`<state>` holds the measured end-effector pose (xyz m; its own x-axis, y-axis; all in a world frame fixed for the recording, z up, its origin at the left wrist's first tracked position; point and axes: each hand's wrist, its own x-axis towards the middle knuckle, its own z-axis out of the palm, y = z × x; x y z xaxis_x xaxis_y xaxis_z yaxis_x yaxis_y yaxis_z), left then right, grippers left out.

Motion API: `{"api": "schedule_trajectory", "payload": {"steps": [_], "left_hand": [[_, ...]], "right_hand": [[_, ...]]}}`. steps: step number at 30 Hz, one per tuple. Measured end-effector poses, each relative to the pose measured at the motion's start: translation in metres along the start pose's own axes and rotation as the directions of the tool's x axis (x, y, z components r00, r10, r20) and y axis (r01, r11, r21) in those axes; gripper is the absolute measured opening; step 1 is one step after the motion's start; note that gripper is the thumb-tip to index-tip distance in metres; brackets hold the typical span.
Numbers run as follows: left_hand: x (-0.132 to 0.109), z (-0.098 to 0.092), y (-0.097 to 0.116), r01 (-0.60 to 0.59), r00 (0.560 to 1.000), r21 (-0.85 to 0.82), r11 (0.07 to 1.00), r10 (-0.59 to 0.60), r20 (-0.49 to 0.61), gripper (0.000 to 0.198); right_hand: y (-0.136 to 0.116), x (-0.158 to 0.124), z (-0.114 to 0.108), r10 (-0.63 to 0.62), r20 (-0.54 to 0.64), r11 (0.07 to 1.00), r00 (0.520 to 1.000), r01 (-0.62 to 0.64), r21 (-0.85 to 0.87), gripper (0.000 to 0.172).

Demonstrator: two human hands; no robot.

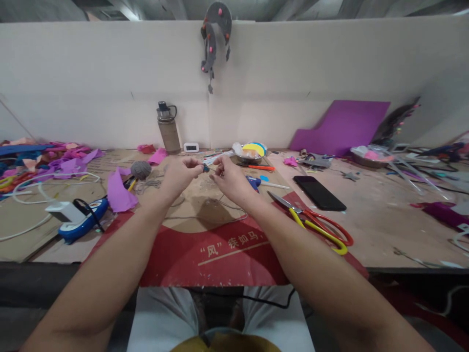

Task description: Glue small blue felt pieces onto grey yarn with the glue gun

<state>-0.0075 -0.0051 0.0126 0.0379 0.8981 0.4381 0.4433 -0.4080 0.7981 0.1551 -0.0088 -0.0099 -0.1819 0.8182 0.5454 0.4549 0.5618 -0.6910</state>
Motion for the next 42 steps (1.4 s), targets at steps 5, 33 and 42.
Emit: {"api": "schedule_trajectory", "payload": {"steps": [5,33,42], "left_hand": [[0.001,0.002,-0.005,0.022,1.0,-0.1,0.995,-0.023,-0.009,0.013],[0.002,0.001,0.003,0.049,0.999,-0.087,0.995,-0.048,0.006,0.011],[0.002,0.006,-0.001,0.049,0.998,-0.162,0.985,-0.053,-0.023,0.018]], "right_hand": [[0.0,-0.001,0.002,-0.026,-0.054,0.996,0.998,0.031,0.089,0.016],[-0.009,-0.003,-0.001,-0.002,-0.098,0.998,0.995,0.007,0.057,0.004],[-0.007,-0.001,0.004,0.164,-0.129,0.962,0.978,-0.13,0.24,0.018]]}}
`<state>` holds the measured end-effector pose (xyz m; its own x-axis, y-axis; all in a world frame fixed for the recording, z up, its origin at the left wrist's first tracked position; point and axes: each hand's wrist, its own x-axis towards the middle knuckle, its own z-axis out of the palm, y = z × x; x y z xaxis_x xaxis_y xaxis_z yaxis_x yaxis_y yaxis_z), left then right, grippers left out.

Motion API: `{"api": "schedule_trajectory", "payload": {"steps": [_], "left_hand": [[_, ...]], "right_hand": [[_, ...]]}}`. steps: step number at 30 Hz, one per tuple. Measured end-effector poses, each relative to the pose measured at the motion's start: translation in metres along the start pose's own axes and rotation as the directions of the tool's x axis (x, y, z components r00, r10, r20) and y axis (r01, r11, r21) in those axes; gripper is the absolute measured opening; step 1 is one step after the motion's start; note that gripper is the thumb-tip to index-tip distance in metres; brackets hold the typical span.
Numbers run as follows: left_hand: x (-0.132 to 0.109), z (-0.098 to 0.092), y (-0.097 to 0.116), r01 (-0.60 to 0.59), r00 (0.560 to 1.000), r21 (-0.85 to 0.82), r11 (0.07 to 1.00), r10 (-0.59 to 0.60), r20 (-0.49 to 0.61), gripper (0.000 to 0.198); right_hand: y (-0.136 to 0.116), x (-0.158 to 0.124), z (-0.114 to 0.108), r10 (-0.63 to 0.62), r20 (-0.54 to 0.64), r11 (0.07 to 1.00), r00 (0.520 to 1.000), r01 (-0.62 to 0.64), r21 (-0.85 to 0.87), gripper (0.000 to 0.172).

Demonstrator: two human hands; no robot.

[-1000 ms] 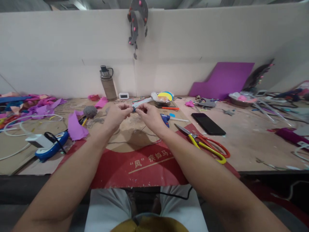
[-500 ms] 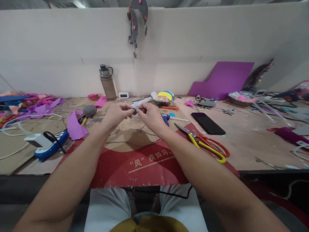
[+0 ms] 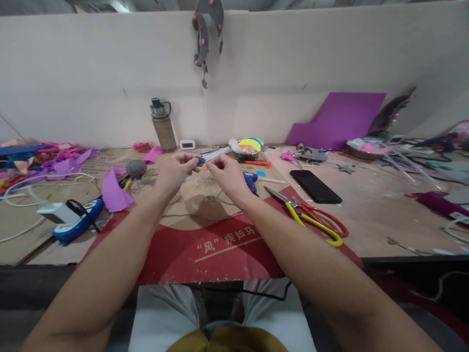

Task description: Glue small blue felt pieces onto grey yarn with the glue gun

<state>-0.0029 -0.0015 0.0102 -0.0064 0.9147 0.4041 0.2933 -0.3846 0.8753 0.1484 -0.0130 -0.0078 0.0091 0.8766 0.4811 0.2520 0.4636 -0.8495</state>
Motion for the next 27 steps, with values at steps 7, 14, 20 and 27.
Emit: {"api": "schedule_trajectory", "payload": {"steps": [7,14,20,27], "left_hand": [[-0.005,0.004,0.005,0.022,1.0,-0.043,0.999,-0.021,0.015,0.015],[0.0,0.002,-0.001,0.062,0.994,-0.159,0.985,-0.075,-0.078,0.016],[0.006,-0.004,-0.002,0.195,0.966,-0.46,0.866,-0.251,-0.064,0.008],[0.014,-0.009,-0.005,0.081,0.97,-0.621,0.78,-0.204,-0.13,0.007]], "right_hand": [[-0.001,0.001,-0.002,0.021,-0.031,1.0,0.999,-0.021,0.016,0.024],[0.006,-0.004,0.006,-0.049,0.084,0.997,0.995,0.055,-0.062,0.02],[0.002,-0.025,0.019,-0.166,0.426,0.876,0.889,0.332,-0.351,0.025],[-0.015,-0.012,-0.007,-0.125,0.557,0.793,0.821,0.421,-0.441,0.041]]}}
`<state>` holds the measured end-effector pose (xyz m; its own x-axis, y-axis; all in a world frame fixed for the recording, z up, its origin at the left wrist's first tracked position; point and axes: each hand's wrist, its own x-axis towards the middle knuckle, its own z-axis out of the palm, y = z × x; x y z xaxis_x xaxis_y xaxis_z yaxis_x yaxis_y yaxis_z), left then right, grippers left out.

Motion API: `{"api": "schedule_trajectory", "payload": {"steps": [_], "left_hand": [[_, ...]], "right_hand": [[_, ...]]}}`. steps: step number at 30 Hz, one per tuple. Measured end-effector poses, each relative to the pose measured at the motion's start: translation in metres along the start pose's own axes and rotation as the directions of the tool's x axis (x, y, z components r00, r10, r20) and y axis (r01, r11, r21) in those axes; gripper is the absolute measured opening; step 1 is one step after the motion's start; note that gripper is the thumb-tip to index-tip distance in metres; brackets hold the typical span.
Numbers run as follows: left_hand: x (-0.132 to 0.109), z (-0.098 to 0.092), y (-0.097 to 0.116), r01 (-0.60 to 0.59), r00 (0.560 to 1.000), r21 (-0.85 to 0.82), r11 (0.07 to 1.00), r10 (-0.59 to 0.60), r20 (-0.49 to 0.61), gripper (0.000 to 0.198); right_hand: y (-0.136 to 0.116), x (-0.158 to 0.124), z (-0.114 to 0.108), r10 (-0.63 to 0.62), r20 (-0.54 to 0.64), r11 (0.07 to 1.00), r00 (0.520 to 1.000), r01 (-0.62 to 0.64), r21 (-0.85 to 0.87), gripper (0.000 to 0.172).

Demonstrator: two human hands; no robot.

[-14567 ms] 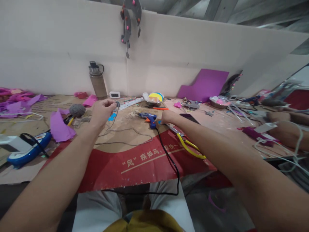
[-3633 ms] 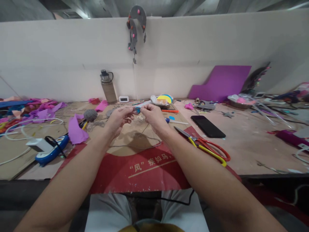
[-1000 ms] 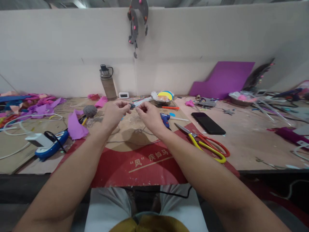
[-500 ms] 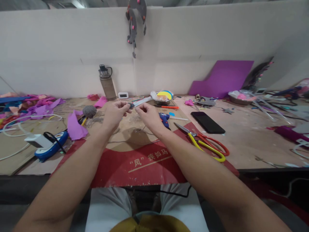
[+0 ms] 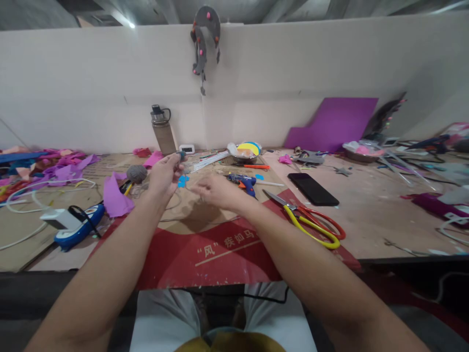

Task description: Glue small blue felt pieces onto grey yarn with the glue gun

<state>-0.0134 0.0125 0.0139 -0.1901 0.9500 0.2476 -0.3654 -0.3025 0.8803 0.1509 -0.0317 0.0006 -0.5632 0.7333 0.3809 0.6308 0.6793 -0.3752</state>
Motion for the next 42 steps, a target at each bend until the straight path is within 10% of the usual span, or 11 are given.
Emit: {"api": "schedule_trajectory", "payload": {"steps": [6,11,19,24,29,36,42], "left_hand": [[0.002,-0.003,-0.001,-0.037,0.999,-0.001,0.999,0.037,-0.009,0.004],[0.004,-0.004,-0.002,-0.057,0.998,-0.017,0.998,0.056,-0.042,0.005],[0.006,-0.008,-0.004,0.008,0.997,-0.075,0.997,-0.013,-0.075,0.011],[0.007,-0.008,-0.009,0.036,0.995,-0.051,0.998,-0.041,-0.093,0.011],[0.006,-0.007,-0.015,0.094,0.989,-0.001,0.996,-0.093,-0.119,0.011],[0.006,-0.008,-0.022,0.143,0.987,0.031,0.989,-0.14,-0.085,0.007],[0.006,-0.01,-0.023,0.121,0.991,-0.03,0.992,-0.122,-0.061,0.008]], "right_hand": [[0.057,-0.006,-0.036,0.615,-0.087,0.704,0.784,-0.595,-0.387,0.044],[0.087,-0.012,-0.018,0.635,0.037,0.704,0.772,-0.558,-0.439,0.027],[0.079,-0.017,-0.025,0.683,-0.152,0.7,0.715,-0.699,-0.143,0.028],[0.054,-0.011,-0.037,0.686,-0.26,0.726,0.68,-0.616,0.305,0.02],[0.039,-0.004,-0.019,0.578,-0.185,0.706,0.795,-0.373,0.602,0.018],[0.037,0.018,-0.029,0.473,-0.098,0.751,0.876,-0.342,0.565,0.024],[0.018,0.032,-0.07,0.31,-0.39,0.791,0.867,-0.007,0.612,0.027]]}}
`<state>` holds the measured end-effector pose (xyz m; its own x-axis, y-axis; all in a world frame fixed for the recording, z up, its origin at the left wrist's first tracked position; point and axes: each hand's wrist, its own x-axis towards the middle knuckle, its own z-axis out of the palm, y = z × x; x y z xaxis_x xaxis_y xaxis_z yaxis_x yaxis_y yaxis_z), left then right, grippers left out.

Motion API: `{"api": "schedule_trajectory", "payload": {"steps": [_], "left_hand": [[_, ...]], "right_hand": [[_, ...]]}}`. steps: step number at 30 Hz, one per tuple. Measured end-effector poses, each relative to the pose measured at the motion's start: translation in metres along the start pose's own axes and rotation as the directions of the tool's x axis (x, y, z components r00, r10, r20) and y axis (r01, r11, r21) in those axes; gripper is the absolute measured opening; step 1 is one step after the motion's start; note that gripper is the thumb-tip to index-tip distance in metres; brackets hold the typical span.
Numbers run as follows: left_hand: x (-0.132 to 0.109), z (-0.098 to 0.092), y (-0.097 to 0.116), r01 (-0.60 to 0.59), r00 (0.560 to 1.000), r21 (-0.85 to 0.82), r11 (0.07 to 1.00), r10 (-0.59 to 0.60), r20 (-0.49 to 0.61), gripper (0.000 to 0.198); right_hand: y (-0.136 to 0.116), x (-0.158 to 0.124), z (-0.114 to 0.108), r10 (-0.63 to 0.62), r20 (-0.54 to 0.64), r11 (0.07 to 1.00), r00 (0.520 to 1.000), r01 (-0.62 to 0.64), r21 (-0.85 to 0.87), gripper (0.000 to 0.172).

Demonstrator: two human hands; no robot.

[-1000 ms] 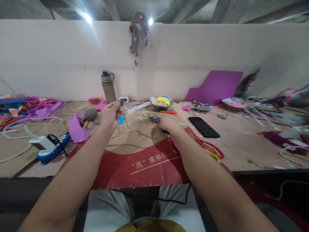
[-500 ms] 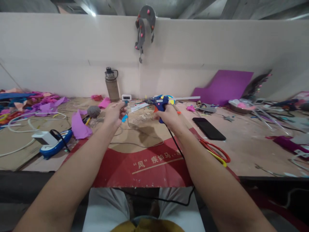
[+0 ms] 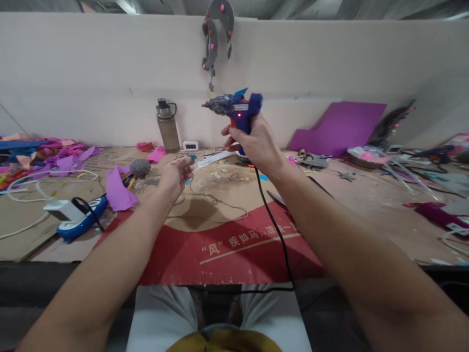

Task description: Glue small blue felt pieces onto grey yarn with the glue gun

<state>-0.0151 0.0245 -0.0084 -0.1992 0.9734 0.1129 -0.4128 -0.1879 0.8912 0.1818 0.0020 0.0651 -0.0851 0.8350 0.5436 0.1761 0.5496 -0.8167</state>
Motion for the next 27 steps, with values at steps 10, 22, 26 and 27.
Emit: {"api": "schedule_trajectory", "payload": {"steps": [10,22,26,27], "left_hand": [[-0.002,0.001,-0.005,0.11,0.993,0.059,0.992,-0.107,-0.043,0.007],[-0.004,0.002,-0.007,0.078,0.997,0.08,0.994,-0.076,-0.024,0.008],[-0.007,0.004,-0.006,0.081,0.997,0.077,0.994,-0.08,-0.025,0.007],[-0.007,0.005,-0.005,0.082,0.996,0.074,0.994,-0.08,-0.027,0.007]], "right_hand": [[0.064,-0.063,0.026,0.102,0.023,0.968,0.995,-0.094,-0.235,0.03],[0.046,-0.069,0.028,0.067,0.08,0.895,0.994,-0.024,-0.446,0.027],[0.048,-0.067,0.028,0.08,0.088,0.876,0.993,-0.028,-0.481,0.032],[0.049,-0.067,0.028,0.085,0.089,0.872,0.992,-0.031,-0.488,0.033]]}}
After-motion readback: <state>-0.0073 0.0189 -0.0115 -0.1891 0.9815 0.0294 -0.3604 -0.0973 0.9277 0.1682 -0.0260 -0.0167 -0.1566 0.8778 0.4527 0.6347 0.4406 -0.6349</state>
